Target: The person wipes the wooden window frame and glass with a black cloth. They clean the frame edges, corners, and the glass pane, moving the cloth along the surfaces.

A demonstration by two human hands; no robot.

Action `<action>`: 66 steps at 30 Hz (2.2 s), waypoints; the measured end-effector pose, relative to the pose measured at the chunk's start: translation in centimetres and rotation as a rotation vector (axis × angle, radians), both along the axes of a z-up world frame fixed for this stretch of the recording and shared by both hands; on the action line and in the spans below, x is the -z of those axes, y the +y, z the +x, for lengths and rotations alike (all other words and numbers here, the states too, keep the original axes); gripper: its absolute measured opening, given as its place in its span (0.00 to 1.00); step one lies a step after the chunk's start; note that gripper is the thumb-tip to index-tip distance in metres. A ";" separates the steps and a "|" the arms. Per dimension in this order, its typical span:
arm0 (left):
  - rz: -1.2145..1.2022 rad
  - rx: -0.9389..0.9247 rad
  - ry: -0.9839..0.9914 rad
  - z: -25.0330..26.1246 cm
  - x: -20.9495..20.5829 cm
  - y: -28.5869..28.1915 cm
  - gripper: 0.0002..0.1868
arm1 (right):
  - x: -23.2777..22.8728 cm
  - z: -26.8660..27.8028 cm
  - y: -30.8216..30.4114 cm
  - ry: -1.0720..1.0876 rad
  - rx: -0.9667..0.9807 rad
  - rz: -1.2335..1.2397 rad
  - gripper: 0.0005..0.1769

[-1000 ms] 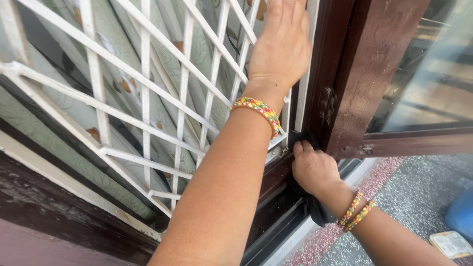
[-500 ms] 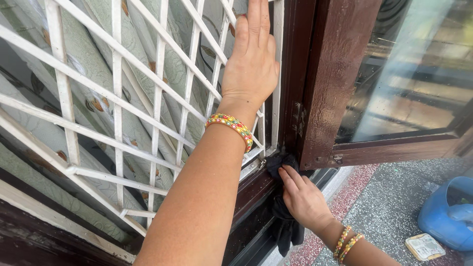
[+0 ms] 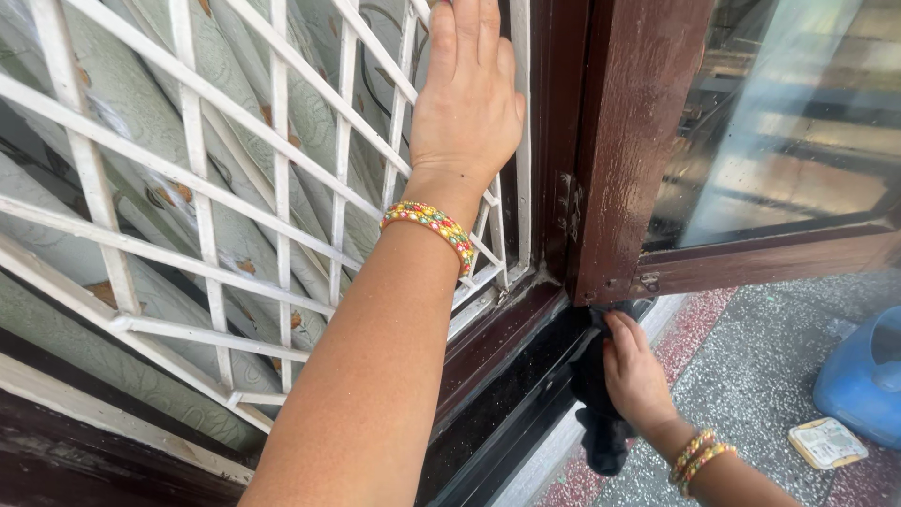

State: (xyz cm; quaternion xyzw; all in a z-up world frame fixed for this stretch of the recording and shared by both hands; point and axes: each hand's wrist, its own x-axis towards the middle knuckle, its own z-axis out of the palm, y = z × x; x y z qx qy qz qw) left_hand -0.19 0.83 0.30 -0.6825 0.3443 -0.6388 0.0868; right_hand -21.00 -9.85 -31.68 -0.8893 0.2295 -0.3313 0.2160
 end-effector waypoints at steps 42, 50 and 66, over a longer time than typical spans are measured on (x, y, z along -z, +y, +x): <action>0.166 -0.002 0.231 -5.8 -4.2 4.0 0.35 | -29.7 -3.3 5.6 -0.431 -0.074 -0.485 0.18; 0.204 0.092 0.037 -3.9 -4.7 8.1 0.35 | -34.7 2.4 1.8 -0.558 -0.041 -0.917 0.37; 0.174 0.042 -0.121 -3.1 -3.5 7.6 0.22 | -18.2 4.7 1.1 -0.395 0.042 -0.984 0.26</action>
